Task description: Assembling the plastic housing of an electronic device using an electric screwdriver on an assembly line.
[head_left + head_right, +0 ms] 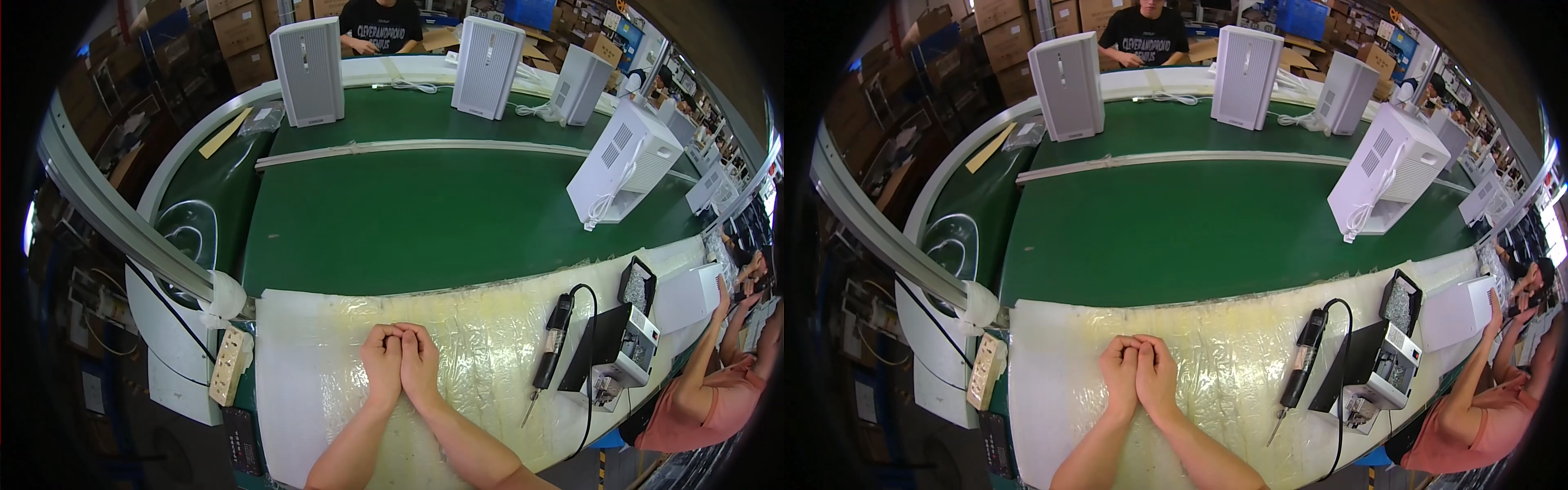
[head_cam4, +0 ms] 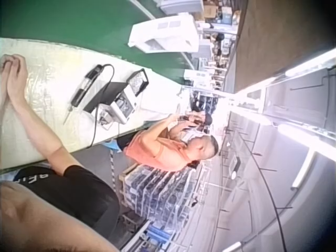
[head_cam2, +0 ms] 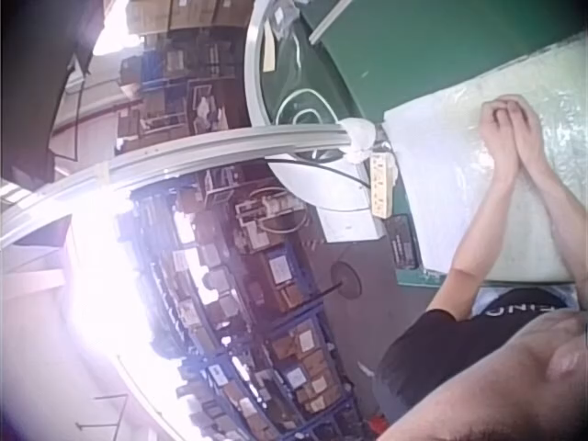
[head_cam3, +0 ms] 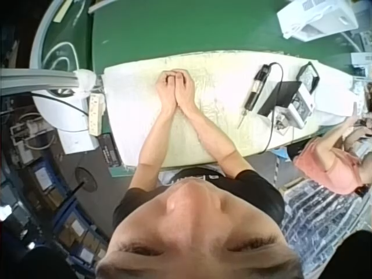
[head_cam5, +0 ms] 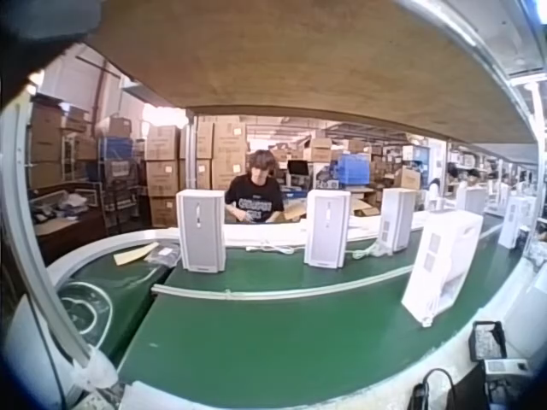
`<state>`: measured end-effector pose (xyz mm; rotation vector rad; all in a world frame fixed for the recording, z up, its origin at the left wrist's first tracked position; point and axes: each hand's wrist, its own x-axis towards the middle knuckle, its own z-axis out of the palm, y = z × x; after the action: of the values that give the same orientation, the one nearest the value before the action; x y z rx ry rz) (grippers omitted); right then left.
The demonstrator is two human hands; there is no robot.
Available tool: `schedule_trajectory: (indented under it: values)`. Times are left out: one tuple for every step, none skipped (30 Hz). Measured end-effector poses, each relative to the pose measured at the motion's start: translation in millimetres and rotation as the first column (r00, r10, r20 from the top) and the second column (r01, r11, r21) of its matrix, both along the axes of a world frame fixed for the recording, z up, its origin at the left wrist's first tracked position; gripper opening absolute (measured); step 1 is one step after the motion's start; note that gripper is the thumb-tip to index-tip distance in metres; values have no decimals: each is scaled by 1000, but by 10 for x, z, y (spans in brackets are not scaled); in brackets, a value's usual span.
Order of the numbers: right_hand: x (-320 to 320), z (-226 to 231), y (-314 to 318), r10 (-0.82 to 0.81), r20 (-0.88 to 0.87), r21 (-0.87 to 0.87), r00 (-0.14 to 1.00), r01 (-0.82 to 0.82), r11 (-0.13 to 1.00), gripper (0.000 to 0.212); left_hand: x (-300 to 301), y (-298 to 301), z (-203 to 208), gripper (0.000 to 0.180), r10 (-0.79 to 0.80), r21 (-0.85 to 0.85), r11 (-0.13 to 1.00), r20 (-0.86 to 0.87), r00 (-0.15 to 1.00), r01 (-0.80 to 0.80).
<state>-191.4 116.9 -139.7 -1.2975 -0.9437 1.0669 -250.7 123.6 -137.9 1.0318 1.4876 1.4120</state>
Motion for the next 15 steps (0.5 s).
schedule_trajectory:
  values:
    - [3,11,0,-1,0,0,1000,1,1000,22,3,1,6,10,-1,-5,1000,-3,1000,1]
    - [0,34,-5,9,3,-5,1000,-8,1000,22,0,0,-2,10,0,-5,1000,-4,1000,0]
    - [-2,46,-7,18,5,-10,1000,-18,1000,22,-3,1,-18,10,2,0,1000,7,1000,-2]
    - [-4,43,-7,18,4,-10,1000,-18,1000,22,-5,1,-26,10,4,6,1000,18,1000,-5]
    - [-1,32,-5,17,9,-8,1000,-17,1000,22,-3,1,-19,10,4,6,1000,18,1000,-4]
    - [2,26,-5,16,14,-6,1000,-16,1000,22,0,0,-5,10,0,2,1000,12,1000,0]
    - [3,28,-5,16,14,-6,1000,-15,1000,22,2,0,2,10,-3,-2,1000,6,1000,3]
    - [1,31,-6,16,12,-4,1000,-16,1000,22,0,0,-6,10,-3,-2,1000,5,1000,3]
    - [-1,33,-6,16,10,-3,1000,-16,1000,22,-2,1,-22,10,0,2,1000,13,1000,0]
    - [-2,28,-6,16,9,-3,1000,-16,1000,22,-4,1,-30,10,3,5,1000,21,1000,-3]
    - [1,18,-4,17,12,-3,1000,-17,1000,22,-2,1,-27,10,3,5,1000,21,1000,-3]
    - [4,12,-4,17,15,-3,1000,-17,1000,22,0,1,-20,10,2,-1,1000,18,1000,-2]
    - [4,12,-4,17,15,-3,1000,-17,1000,22,2,1,-18,10,2,-8,1000,15,1000,-1]
    - [1,15,-5,16,13,-7,1000,-16,1000,23,2,1,-20,10,2,-8,1000,15,1000,-2]
    - [-1,16,-5,15,11,-11,1000,-15,1000,23,1,2,-25,10,4,-4,1000,21,1000,-3]
